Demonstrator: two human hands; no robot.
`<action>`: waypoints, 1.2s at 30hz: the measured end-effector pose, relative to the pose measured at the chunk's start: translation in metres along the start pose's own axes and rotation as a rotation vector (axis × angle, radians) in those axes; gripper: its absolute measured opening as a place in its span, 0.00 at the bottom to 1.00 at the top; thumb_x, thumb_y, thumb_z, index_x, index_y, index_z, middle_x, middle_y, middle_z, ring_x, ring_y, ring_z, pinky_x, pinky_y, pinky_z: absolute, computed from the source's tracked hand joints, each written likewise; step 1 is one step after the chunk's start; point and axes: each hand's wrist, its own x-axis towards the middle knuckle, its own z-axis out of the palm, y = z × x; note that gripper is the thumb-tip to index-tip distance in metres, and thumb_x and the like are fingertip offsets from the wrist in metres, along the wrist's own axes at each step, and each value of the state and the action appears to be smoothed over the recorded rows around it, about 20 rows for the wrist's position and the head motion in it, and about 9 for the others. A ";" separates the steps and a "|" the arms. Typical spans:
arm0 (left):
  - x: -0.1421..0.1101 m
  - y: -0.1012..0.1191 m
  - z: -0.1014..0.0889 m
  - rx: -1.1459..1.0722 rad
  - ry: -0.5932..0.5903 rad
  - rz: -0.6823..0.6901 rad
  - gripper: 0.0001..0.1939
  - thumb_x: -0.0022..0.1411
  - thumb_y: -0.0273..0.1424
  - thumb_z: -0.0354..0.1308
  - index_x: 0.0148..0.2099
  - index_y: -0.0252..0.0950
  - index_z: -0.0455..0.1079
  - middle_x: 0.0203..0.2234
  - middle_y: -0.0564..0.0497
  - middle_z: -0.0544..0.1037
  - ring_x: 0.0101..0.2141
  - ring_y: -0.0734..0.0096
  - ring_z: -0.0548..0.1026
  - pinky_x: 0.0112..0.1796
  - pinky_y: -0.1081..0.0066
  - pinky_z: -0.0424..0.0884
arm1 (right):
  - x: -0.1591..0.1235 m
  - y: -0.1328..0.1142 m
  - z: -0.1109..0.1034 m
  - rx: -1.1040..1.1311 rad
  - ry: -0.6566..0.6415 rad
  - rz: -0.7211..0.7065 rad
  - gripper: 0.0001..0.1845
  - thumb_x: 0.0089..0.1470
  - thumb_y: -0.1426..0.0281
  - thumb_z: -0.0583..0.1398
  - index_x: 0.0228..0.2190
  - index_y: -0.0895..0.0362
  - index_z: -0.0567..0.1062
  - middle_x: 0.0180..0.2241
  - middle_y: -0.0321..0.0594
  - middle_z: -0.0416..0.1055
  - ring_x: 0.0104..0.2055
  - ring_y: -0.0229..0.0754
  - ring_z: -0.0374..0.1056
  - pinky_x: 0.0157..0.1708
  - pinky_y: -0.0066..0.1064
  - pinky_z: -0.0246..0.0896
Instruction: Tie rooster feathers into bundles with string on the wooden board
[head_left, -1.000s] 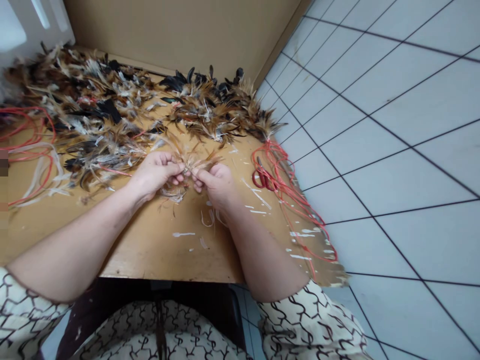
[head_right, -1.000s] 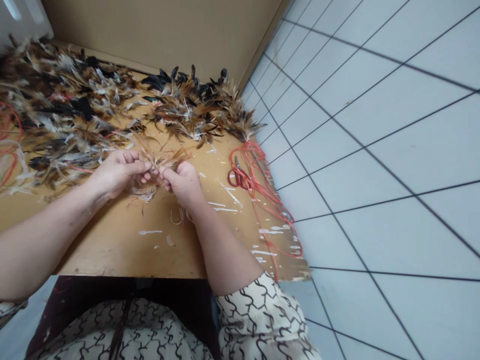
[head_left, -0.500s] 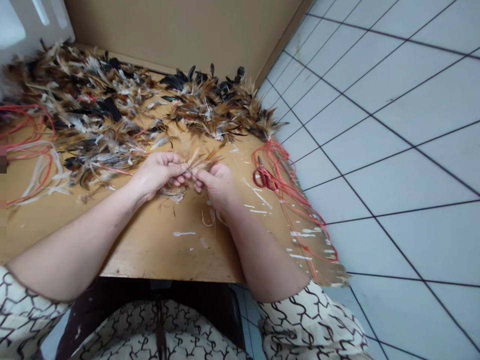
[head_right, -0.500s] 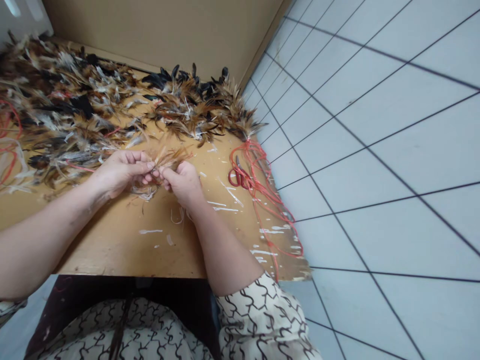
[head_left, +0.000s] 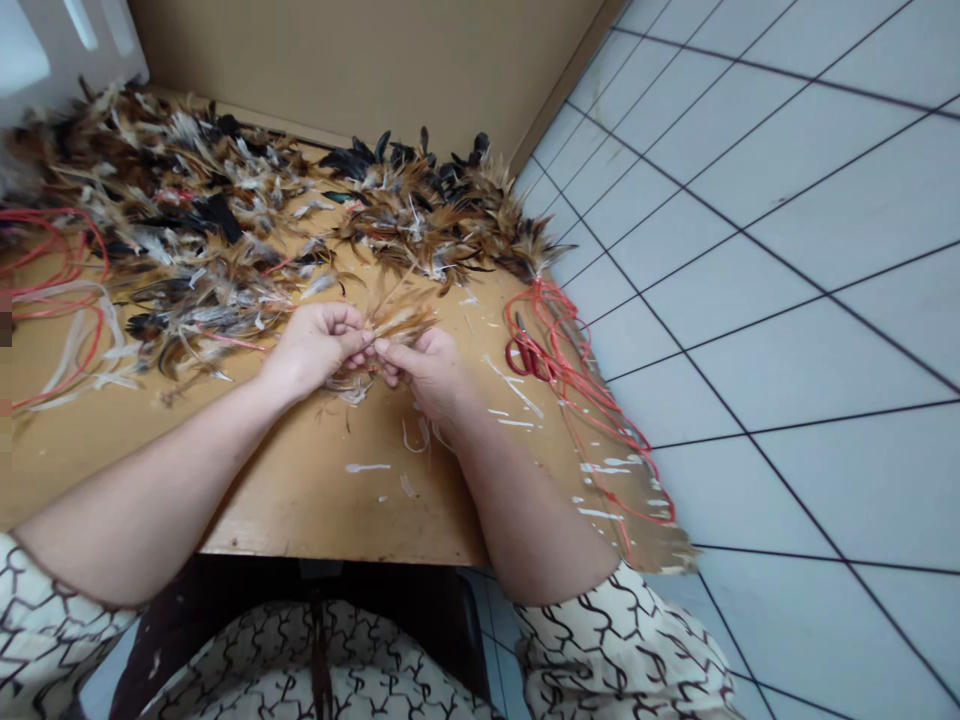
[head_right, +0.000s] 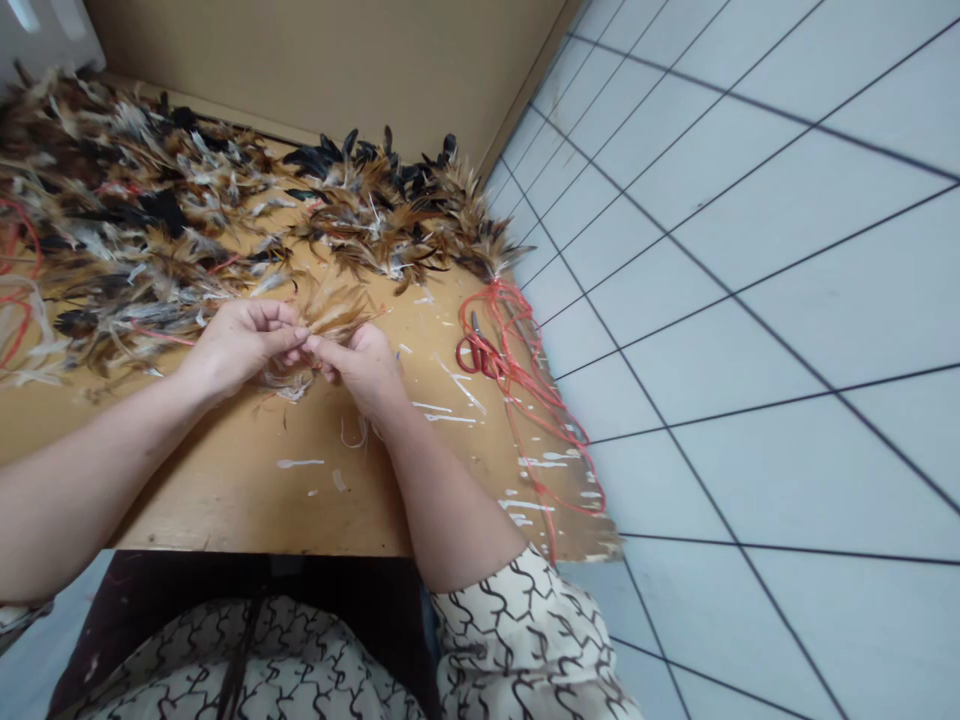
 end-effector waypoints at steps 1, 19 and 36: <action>0.000 0.000 0.000 0.002 -0.002 -0.007 0.12 0.50 0.15 0.58 0.19 0.32 0.65 0.11 0.57 0.70 0.14 0.84 0.66 0.19 0.82 0.63 | 0.000 0.000 0.000 0.009 0.002 -0.007 0.13 0.38 0.62 0.65 0.20 0.58 0.72 0.15 0.30 0.63 0.16 0.28 0.53 0.15 0.24 0.46; 0.000 -0.003 -0.002 0.097 -0.069 0.001 0.10 0.51 0.21 0.60 0.19 0.32 0.71 0.13 0.55 0.72 0.15 0.84 0.63 0.19 0.81 0.60 | 0.001 0.003 -0.001 -0.131 0.106 -0.102 0.13 0.41 0.62 0.63 0.17 0.56 0.67 0.15 0.31 0.64 0.16 0.30 0.53 0.17 0.26 0.48; 0.000 0.002 -0.003 -0.106 -0.016 -0.048 0.11 0.48 0.19 0.63 0.17 0.31 0.69 0.12 0.54 0.72 0.13 0.84 0.64 0.19 0.80 0.63 | 0.003 0.007 -0.004 0.073 0.065 -0.107 0.19 0.26 0.66 0.70 0.23 0.56 0.70 0.21 0.30 0.68 0.23 0.32 0.62 0.22 0.26 0.58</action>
